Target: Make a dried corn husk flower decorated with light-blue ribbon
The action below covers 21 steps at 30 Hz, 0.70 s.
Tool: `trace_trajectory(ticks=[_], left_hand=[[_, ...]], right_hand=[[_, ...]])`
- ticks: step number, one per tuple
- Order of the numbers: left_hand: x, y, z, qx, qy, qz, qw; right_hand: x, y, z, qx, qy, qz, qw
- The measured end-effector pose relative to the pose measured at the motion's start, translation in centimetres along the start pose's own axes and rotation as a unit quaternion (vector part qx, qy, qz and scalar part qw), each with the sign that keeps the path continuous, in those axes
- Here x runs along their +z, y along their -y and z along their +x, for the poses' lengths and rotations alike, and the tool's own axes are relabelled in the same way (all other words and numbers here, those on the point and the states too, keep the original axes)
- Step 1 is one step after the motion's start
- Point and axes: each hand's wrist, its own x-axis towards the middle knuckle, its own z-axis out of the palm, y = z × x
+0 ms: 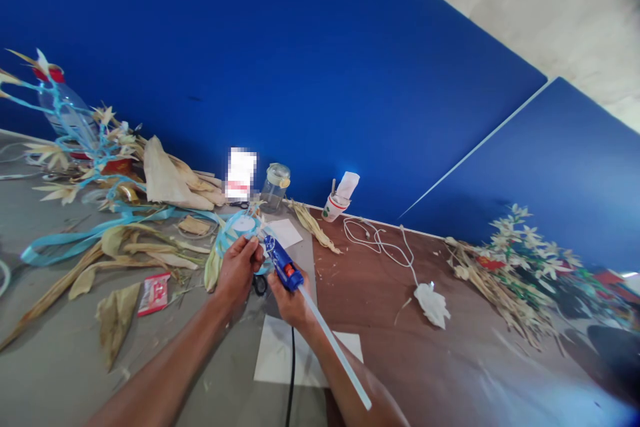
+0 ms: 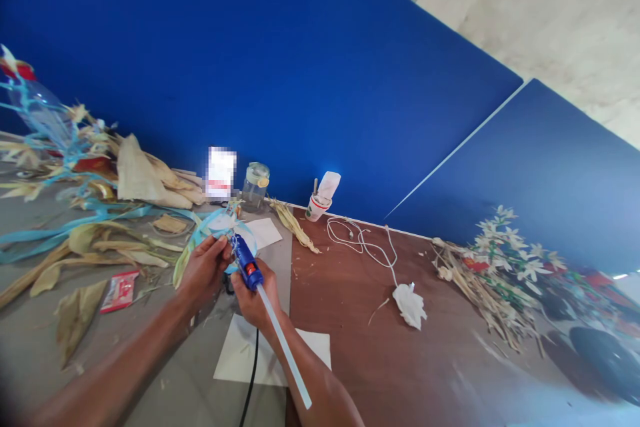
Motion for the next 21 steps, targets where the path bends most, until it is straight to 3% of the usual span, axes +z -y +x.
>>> trace_trajectory(ticks=[21], left_hand=[[0.36, -0.47, -0.34, -0.015, 0.012, -0.013, 1.0]], right_hand=[[-0.33, 0.78, 0.14, -0.027, 0.005, 0.004, 1.0]])
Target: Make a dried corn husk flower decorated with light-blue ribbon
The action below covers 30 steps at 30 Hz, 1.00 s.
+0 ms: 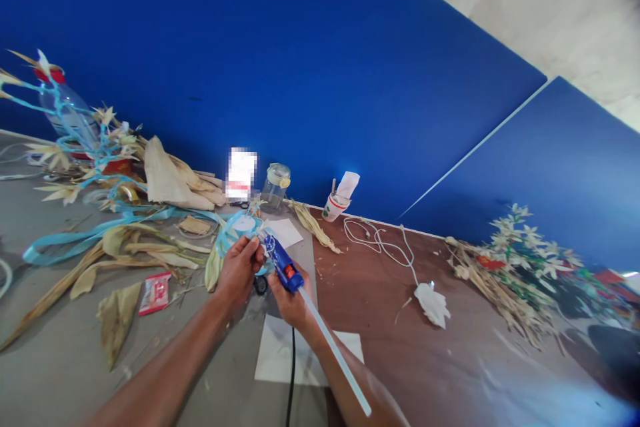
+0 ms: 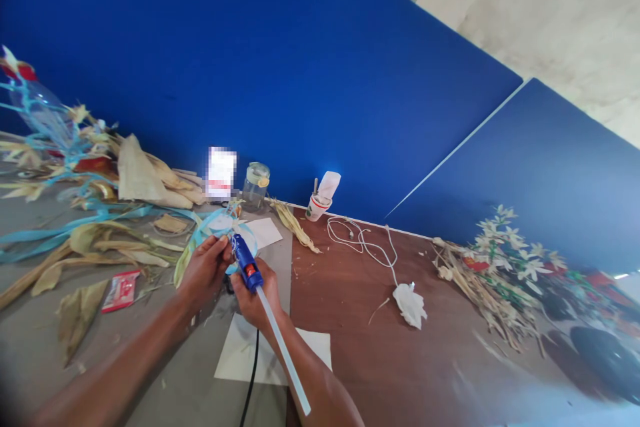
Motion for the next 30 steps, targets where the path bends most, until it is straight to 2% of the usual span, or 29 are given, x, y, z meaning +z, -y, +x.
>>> trace_trajectory(ticks=[17, 24, 27, 30], left_hand=[[0.1, -0.3, -0.1, -0.012, 0.004, 0.011, 1.0], [-0.7, 0.1, 0.7, 0.002, -0.011, -0.033, 0.999], [-0.7, -0.1, 0.8, 0.01, -0.023, -0.044, 0.999], [-0.5, -0.3, 0.8, 0.03, -0.038, -0.026, 0.998]], right_hand=[[0.0, -0.2, 0.0, 0.011, 0.008, -0.007, 1.0], [-0.8, -0.5, -0.1, 0.04, 0.001, 0.046, 0.998], [-1.5, -0.9, 0.2, 0.032, -0.003, -0.018, 0.999], [-2.0, -1.6, 0.7, 0.045, -0.01, -0.187, 0.981]])
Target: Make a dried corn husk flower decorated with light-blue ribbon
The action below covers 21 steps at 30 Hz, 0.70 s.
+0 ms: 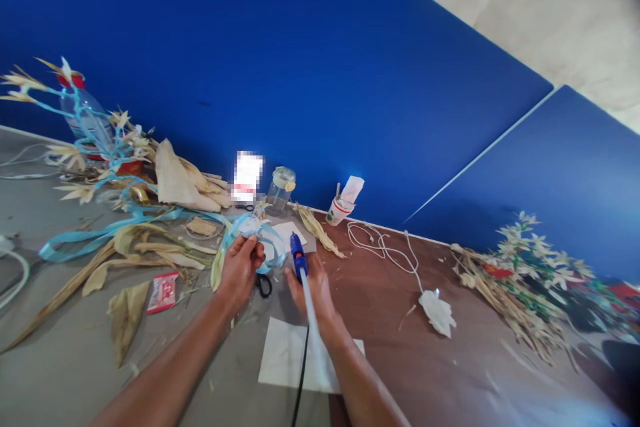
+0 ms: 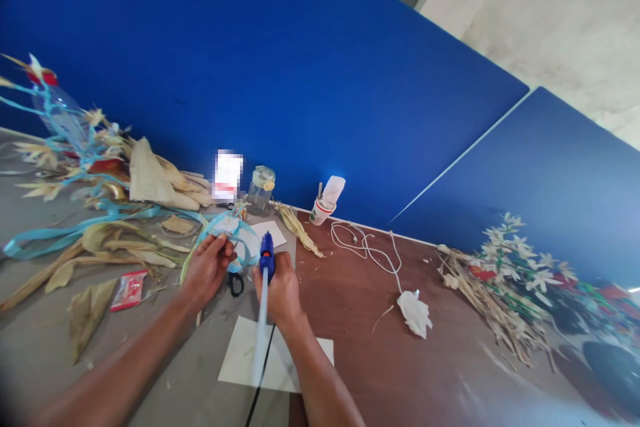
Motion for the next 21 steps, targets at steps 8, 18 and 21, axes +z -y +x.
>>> trace_trajectory(ticks=[8, 18, 21], left_hand=[[-0.4, 0.3, 0.4, 0.069, -0.043, 0.063, 0.995], [-0.3, 0.4, 0.5, 0.029, -0.05, 0.028, 0.998], [0.0, 0.5, 0.3, 0.01, -0.051, 0.0, 0.999]], right_hand=[[-0.3, -1.1, 0.7, 0.049, 0.131, -0.332, 0.933], [-2.1, -1.0, 0.6, 0.029, 0.218, -0.311, 0.924], [-2.1, -0.3, 1.3, 0.03, 0.112, -0.159, 0.98]])
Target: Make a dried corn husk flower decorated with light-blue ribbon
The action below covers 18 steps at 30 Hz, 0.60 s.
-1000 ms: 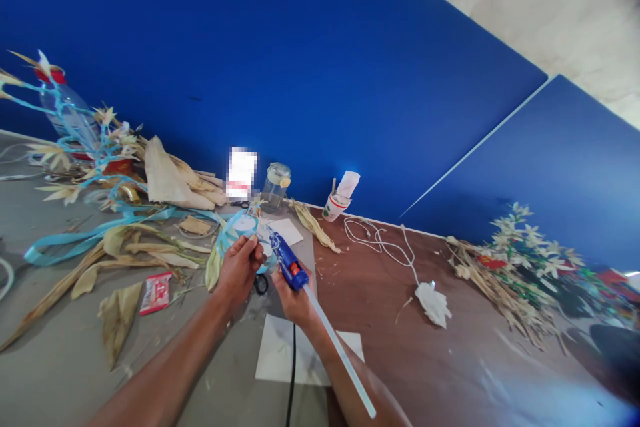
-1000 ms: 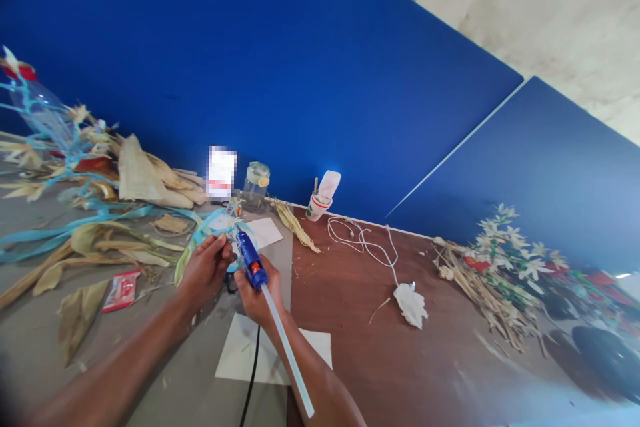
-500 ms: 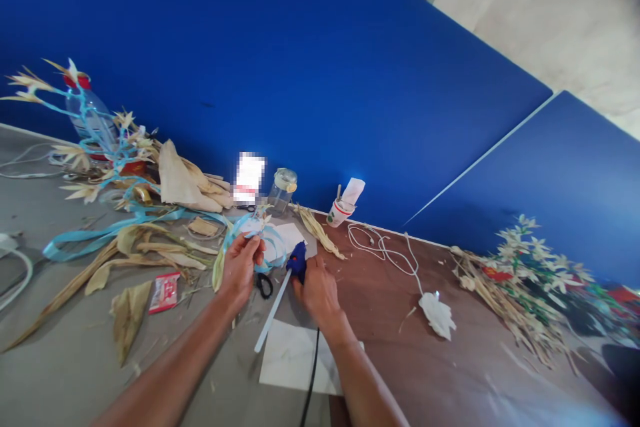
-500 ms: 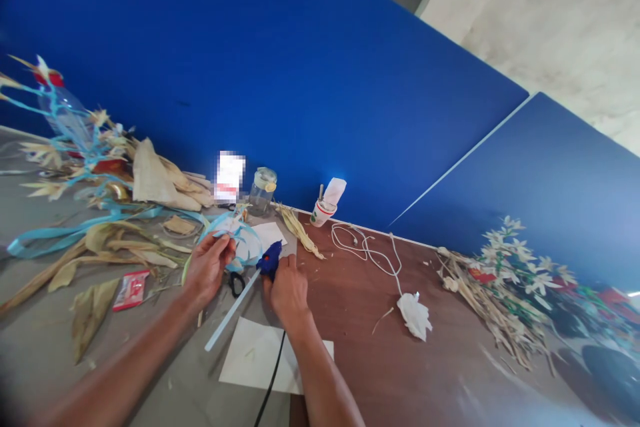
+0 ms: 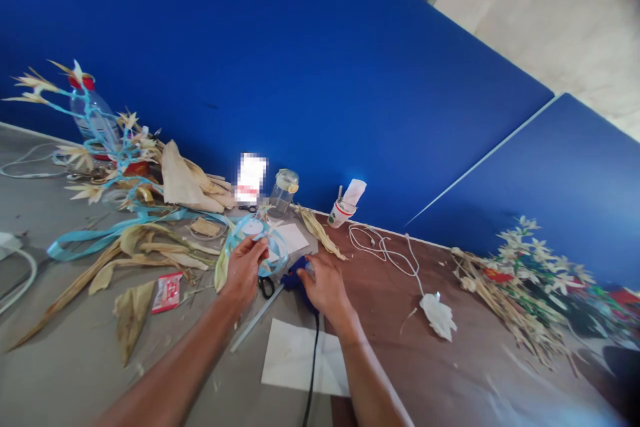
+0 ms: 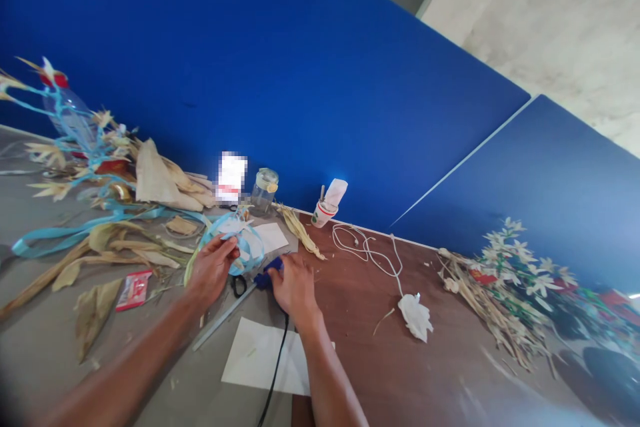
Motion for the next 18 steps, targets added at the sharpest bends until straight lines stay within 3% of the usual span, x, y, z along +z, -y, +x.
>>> trace_trajectory(ticks=[3, 5, 10, 18], left_hand=[[0.1, 0.4, -0.2, -0.008, 0.017, 0.014, 1.0], [0.0, 0.7, -0.3, 0.001, 0.031, 0.035, 0.999], [-0.5, 1.4, -0.2, 0.046, 0.061, 0.111, 0.991], [-0.5, 1.3, -0.5, 0.104, 0.085, 0.226, 0.965]], right_hand=[[0.5, 1.8, 0.9, -0.025, -0.069, 0.252, 0.965], [1.1, 3.2, 1.5, -0.011, -0.093, 0.344, 0.934], [2.8, 5.5, 2.5, 0.071, -0.113, 0.431, 0.893], [4.3, 5.9, 3.2, 0.127, -0.153, 0.526, 0.827]])
